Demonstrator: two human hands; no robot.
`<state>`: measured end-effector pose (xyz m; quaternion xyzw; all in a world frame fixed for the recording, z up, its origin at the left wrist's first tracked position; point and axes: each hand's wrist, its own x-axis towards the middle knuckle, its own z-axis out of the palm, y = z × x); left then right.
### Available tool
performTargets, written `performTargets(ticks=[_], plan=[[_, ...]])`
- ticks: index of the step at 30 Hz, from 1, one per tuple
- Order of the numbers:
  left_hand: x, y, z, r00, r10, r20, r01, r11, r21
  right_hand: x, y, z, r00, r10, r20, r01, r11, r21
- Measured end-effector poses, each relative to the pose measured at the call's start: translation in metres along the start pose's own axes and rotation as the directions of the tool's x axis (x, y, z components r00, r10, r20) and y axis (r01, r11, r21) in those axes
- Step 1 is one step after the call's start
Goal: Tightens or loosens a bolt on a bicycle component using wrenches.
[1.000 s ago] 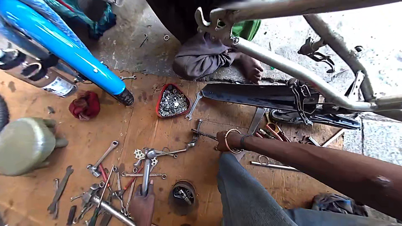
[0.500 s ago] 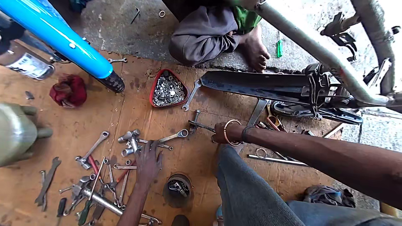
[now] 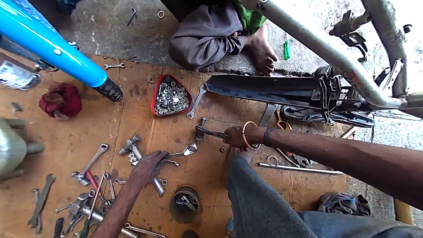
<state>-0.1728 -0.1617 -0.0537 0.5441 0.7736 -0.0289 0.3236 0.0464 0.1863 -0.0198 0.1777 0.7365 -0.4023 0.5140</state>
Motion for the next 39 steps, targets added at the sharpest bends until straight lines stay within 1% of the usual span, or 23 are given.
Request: performTargets(ticks=[2, 4, 6, 7, 8, 9, 10, 11, 12, 13, 14, 16, 19, 20, 22, 26, 29, 32, 36, 39], plan=[[0.003, 0.009, -0.001, 1.000, 0.000, 0.024, 0.001, 1.000, -0.019, 0.000, 0.002, 0.001, 0.999, -0.042, -0.030, 0.037, 0.990, -0.138], [0.009, 0.014, 0.001, 0.998, -0.022, 0.061, 0.022, 1.000, 0.004, 0.002, 0.003, 0.001, 0.994, -0.096, -0.050, 0.084, 0.977, -0.194], [0.019, 0.021, -0.001, 0.980, -0.079, 0.184, 0.068, 0.996, 0.065, 0.007, 0.010, 0.002, 0.985, -0.161, -0.058, 0.151, 0.977, -0.153], [0.024, 0.027, -0.004, 0.958, -0.121, 0.260, 0.099, 0.990, 0.096, 0.007, 0.012, 0.002, 0.983, -0.177, -0.052, 0.169, 0.977, -0.132], [0.029, 0.036, -0.006, 0.939, -0.162, 0.304, 0.132, 0.984, 0.117, 0.007, 0.013, 0.001, 0.982, -0.184, -0.042, 0.179, 0.978, -0.108], [0.033, 0.046, -0.009, 0.936, -0.186, 0.299, 0.155, 0.980, 0.125, 0.006, 0.015, 0.000, 0.981, -0.191, -0.035, 0.187, 0.978, -0.090], [0.036, 0.056, -0.012, 0.953, -0.193, 0.235, 0.175, 0.980, 0.094, 0.004, 0.016, -0.001, 0.980, -0.195, -0.026, 0.193, 0.978, -0.077], [0.040, 0.068, -0.013, 0.972, -0.198, 0.126, 0.196, 0.980, 0.028, 0.004, 0.017, -0.003, 0.978, -0.206, -0.016, 0.205, 0.977, -0.064], [0.044, 0.082, -0.012, 0.974, -0.227, 0.010, 0.227, 0.972, -0.056, 0.005, 0.018, -0.004, 0.976, -0.218, -0.008, 0.217, 0.974, -0.064], [0.050, 0.096, -0.008, 0.958, -0.279, -0.063, 0.267, 0.952, -0.149, 0.006, 0.020, -0.003, 0.974, -0.229, -0.003, 0.228, 0.971, -0.073], [0.058, 0.109, -0.001, 0.937, -0.337, -0.090, 0.309, 0.921, -0.236, 0.007, 0.020, -0.003, 0.973, -0.232, 0.007, 0.232, 0.969, -0.084], [0.073, 0.128, 0.019, 0.903, -0.423, -0.081, 0.368, 0.856, -0.362, 0.006, 0.020, -0.004, 0.978, -0.207, 0.041, 0.210, 0.973, -0.097], [0.087, 0.143, 0.043, 0.845, -0.513, -0.150, 0.390, 0.784, -0.483, 0.007, 0.024, -0.002, 0.979, -0.199, 0.053, 0.202, 0.978, -0.047], [0.088, 0.146, 0.045, 0.826, -0.542, -0.155, 0.409, 0.764, -0.499, 0.009, 0.027, -0.002, 0.977, -0.205, 0.056, 0.206, 0.978, -0.021], [0.088, 0.147, 0.046, 0.808, -0.568, -0.160, 0.423, 0.747, -0.513, 0.012, 0.033, -0.001, 0.976, -0.211, 0.059, 0.207, 0.977, 0.057], [0.085, 0.143, 0.049, 0.805, -0.540, -0.247, 0.353, 0.770, -0.532, 0.012, 0.038, 0.000, 0.981, -0.170, 0.096, 0.145, 0.964, 0.221], [0.085, 0.142, 0.047, 0.801, -0.524, -0.288, 0.335, 0.792, -0.510, 0.011, 0.038, 0.004, 0.979, -0.173, 0.113, 0.145, 0.965, 0.220], [0.085, 0.142, 0.045, 0.806, -0.493, -0.328, 0.319, 0.829, -0.460, 0.018, 0.041, 0.014, 0.973, -0.208, 0.100, 0.184, 0.961, 0.206], [0.085, 0.140, 0.049, 0.809, -0.465, -0.358, 0.290, 0.847, -0.445, 0.014, 0.035, 0.020, 0.980, -0.193, 0.058, 0.169, 0.943, 0.286], [0.083, 0.137, 0.053, 0.815, -0.463, -0.348, 0.278, 0.840, -0.466, 0.013, 0.027, 0.021, 0.978, -0.189, 0.087, 0.149, 0.928, 0.342]])
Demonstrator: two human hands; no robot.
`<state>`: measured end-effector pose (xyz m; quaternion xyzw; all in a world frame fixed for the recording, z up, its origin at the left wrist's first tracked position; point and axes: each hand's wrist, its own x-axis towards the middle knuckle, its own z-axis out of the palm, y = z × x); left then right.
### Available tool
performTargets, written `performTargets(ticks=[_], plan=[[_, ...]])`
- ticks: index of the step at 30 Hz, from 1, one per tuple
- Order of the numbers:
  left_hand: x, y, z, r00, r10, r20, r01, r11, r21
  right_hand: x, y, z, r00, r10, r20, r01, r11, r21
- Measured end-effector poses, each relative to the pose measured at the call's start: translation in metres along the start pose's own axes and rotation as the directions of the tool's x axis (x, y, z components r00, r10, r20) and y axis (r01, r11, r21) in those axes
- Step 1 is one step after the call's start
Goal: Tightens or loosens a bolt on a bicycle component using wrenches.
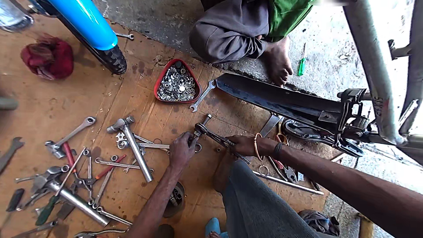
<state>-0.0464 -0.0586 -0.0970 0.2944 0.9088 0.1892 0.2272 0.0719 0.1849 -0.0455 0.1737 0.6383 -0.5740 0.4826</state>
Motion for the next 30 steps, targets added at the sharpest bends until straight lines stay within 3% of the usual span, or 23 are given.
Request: performTargets(ticks=[3, 12, 18, 21, 23, 25, 30], plan=[[-0.002, -0.003, 0.000, 1.000, -0.008, -0.014, 0.008, 1.000, -0.011, -0.005, -0.007, -0.005, 0.999, 0.044, 0.018, -0.045, 0.998, 0.046], [-0.002, -0.003, 0.003, 0.999, 0.009, -0.032, -0.010, 1.000, -0.028, 0.000, 0.000, -0.003, 0.999, -0.003, -0.032, -0.001, 0.993, -0.122], [-0.003, -0.003, 0.002, 1.000, 0.001, -0.015, -0.002, 0.999, -0.045, -0.005, 0.011, -0.001, 0.998, -0.069, -0.012, 0.070, 0.997, 0.036], [-0.002, -0.003, 0.002, 1.000, 0.003, -0.012, -0.003, 0.999, -0.046, -0.009, 0.005, 0.007, 0.991, -0.071, -0.114, 0.055, 0.989, -0.139], [-0.002, -0.004, 0.002, 1.000, 0.002, -0.018, -0.003, 0.999, -0.048, -0.003, 0.009, 0.006, 0.988, -0.114, -0.101, 0.084, 0.962, -0.259], [-0.002, -0.005, 0.003, 1.000, 0.005, -0.025, -0.006, 0.999, -0.047, 0.003, 0.015, 0.003, 0.986, -0.152, -0.073, 0.128, 0.956, -0.264], [-0.001, -0.006, 0.002, 0.999, 0.017, -0.029, -0.018, 0.999, -0.034, -0.006, 0.007, 0.008, 0.988, -0.087, -0.127, 0.062, 0.980, -0.188]])
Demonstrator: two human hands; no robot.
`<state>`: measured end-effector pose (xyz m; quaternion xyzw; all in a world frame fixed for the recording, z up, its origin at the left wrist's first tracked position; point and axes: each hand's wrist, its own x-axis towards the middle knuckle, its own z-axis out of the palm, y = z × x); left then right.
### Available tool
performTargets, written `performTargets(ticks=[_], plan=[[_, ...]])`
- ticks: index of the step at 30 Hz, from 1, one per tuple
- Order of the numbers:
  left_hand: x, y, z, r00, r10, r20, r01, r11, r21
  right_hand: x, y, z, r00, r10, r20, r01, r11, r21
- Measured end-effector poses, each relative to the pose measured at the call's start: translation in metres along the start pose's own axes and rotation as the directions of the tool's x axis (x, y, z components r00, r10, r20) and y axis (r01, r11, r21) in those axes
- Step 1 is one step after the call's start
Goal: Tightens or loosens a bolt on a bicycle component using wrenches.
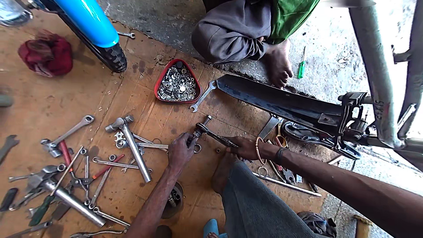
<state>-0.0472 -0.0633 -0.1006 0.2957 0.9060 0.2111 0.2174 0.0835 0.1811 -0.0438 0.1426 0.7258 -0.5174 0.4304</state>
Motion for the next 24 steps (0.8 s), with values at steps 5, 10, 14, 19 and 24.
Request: performTargets(ticks=[5, 10, 14, 19, 24], plan=[[0.000, 0.000, 0.002, 1.000, -0.008, -0.008, 0.008, 1.000, 0.008, 0.002, 0.004, 0.009, 0.998, 0.008, -0.070, -0.022, 0.980, -0.199], [0.000, -0.001, 0.004, 1.000, -0.001, -0.028, 0.001, 1.000, -0.006, 0.003, 0.017, 0.010, 0.999, 0.042, -0.033, -0.047, 0.984, -0.171], [-0.002, -0.004, -0.002, 1.000, -0.021, 0.009, 0.021, 1.000, -0.008, 0.003, 0.003, 0.016, 0.985, 0.139, -0.099, -0.154, 0.973, -0.172], [-0.012, -0.049, -0.043, 0.961, 0.150, 0.231, -0.207, 0.947, 0.245, 0.008, -0.010, 0.004, 0.983, 0.179, -0.026, -0.181, 0.964, -0.196], [-0.003, -0.101, -0.073, 0.831, 0.323, 0.453, -0.485, 0.819, 0.306, 0.013, -0.009, 0.005, 0.980, 0.190, -0.054, -0.198, 0.946, -0.257]])
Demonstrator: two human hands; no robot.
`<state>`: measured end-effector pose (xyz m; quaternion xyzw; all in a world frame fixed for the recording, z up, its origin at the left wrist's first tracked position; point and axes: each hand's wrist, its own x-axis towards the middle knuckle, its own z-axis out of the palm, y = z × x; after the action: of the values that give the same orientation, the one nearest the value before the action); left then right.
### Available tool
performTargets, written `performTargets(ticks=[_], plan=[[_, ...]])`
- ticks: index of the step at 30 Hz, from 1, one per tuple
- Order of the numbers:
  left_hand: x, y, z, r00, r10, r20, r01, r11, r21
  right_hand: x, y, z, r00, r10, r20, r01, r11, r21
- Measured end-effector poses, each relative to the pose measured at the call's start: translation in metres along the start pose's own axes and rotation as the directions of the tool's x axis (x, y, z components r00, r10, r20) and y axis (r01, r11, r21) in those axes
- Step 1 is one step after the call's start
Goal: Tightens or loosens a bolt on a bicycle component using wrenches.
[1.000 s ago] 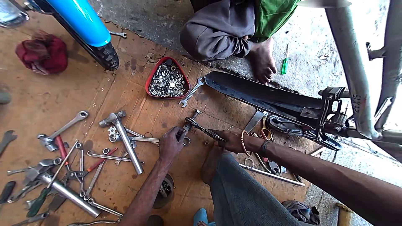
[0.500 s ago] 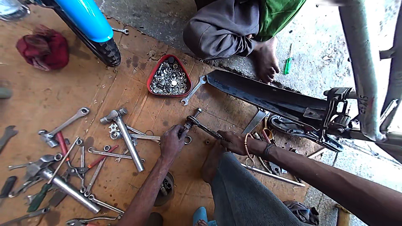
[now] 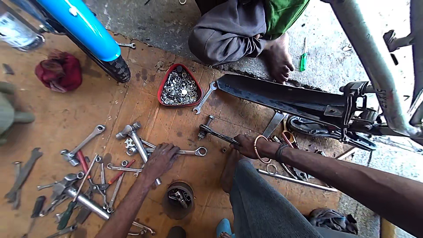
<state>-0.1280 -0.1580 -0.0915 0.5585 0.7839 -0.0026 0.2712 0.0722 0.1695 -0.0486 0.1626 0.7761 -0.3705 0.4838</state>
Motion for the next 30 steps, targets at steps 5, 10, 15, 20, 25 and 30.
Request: performTargets(ticks=[5, 10, 15, 20, 25, 30], plan=[[-0.003, 0.006, -0.037, 0.993, -0.012, 0.113, 0.028, 0.990, -0.137, 0.005, 0.004, -0.002, 0.999, 0.000, 0.042, -0.002, 0.998, 0.058], [0.004, 0.026, -0.056, 0.972, -0.095, 0.214, 0.111, 0.992, -0.064, 0.010, 0.016, 0.001, 0.998, -0.065, 0.021, 0.063, 0.995, 0.072], [-0.008, 0.041, -0.048, 0.991, -0.135, -0.019, 0.126, 0.957, -0.261, 0.010, 0.020, -0.001, 0.996, -0.068, 0.049, 0.064, 0.996, 0.068], [-0.031, 0.057, -0.072, 0.963, -0.104, -0.249, -0.051, 0.837, -0.545, 0.011, 0.020, 0.000, 0.997, -0.072, 0.042, 0.069, 0.995, 0.073], [-0.031, 0.103, -0.116, 0.819, -0.216, -0.532, -0.375, 0.500, -0.781, 0.009, 0.021, -0.002, 0.996, -0.081, 0.045, 0.077, 0.993, 0.086], [-0.016, 0.095, -0.170, 0.870, -0.264, -0.416, -0.226, 0.536, -0.814, 0.009, 0.023, -0.003, 0.995, -0.073, 0.072, 0.063, 0.989, 0.131]])
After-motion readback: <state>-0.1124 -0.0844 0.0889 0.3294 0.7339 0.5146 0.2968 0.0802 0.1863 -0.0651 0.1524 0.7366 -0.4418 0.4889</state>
